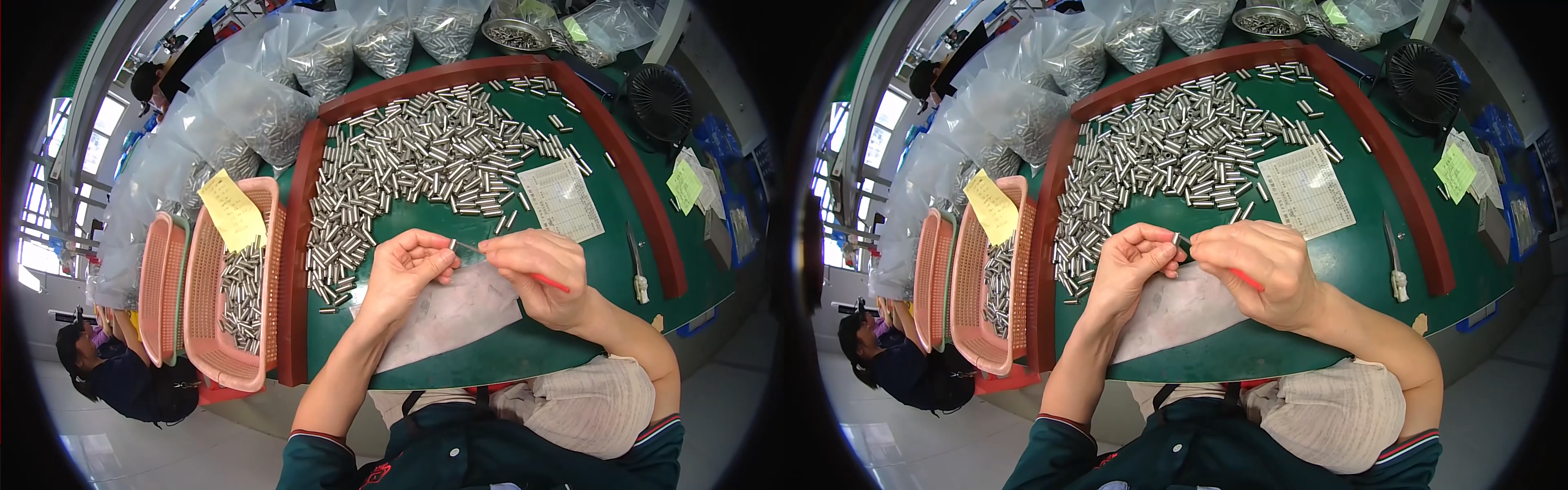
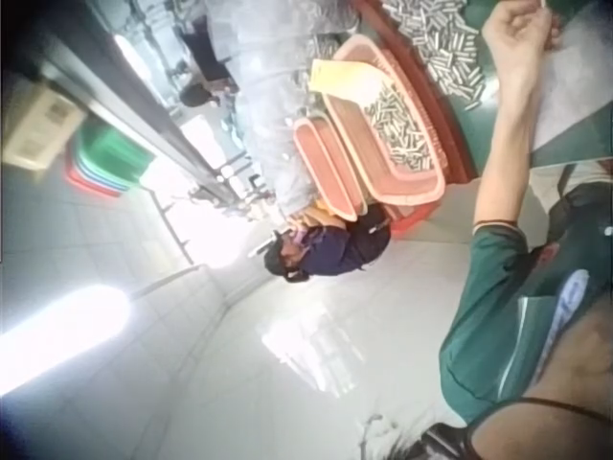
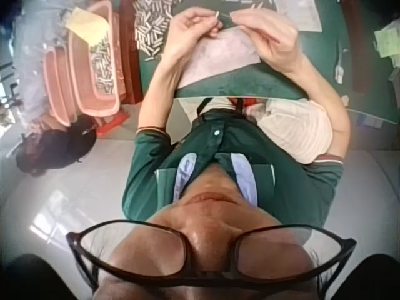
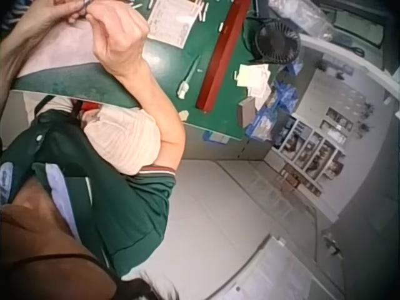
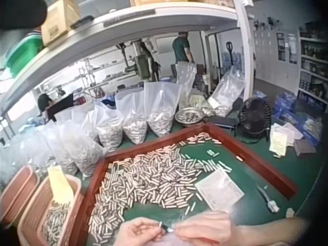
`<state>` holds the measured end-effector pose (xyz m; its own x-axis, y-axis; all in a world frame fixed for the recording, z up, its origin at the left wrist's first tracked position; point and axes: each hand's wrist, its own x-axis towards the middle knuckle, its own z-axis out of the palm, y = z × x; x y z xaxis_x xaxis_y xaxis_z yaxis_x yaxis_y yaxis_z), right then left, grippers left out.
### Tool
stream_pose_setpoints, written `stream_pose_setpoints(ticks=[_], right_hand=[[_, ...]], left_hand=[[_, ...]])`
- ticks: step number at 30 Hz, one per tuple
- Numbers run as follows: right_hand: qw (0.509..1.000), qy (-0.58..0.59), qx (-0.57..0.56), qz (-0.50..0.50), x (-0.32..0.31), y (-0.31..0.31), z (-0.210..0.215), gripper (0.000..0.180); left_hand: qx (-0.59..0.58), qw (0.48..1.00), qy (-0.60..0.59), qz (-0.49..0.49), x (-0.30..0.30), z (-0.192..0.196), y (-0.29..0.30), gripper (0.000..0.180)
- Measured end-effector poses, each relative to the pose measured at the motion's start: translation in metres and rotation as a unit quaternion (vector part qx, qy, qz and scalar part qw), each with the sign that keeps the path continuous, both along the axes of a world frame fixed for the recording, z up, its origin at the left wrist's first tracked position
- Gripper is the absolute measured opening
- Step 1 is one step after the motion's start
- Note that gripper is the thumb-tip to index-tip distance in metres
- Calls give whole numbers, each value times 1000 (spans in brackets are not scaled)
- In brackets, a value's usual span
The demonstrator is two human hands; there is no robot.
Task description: The person is inspecting and cleaning small cylindrical metal parts using a thin needle tool at a workbench.
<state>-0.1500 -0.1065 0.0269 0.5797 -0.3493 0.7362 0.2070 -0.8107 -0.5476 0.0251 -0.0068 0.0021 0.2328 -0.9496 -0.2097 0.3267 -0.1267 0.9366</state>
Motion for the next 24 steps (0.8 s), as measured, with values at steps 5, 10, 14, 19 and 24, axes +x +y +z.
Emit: stream_pose_setpoints(ticks=[5, 10, 14, 19, 24], right_hand=[[961, -54, -267, 43, 0, 11, 7, 18], [984, -23, -174, 40, -8, 6, 5, 15], [997, -56, -47, -3, -7, -2, 4, 14], [999, -46, 18, 10, -8, -3, 4, 10], [998, -25, 25, 60, 1, 0, -1, 13]], left_hand=[[-37, 978, -196, 64, -10, -7, 0, 16], [-25, 971, -227, 76, -6, -6, 4, 12], [-92, 941, -320, 52, -13, 18, 16, 11], [-129, 908, -395, 46, -18, 50, 67, 15], [-30, 910, -382, 156, -20, 14, 118, 13]])
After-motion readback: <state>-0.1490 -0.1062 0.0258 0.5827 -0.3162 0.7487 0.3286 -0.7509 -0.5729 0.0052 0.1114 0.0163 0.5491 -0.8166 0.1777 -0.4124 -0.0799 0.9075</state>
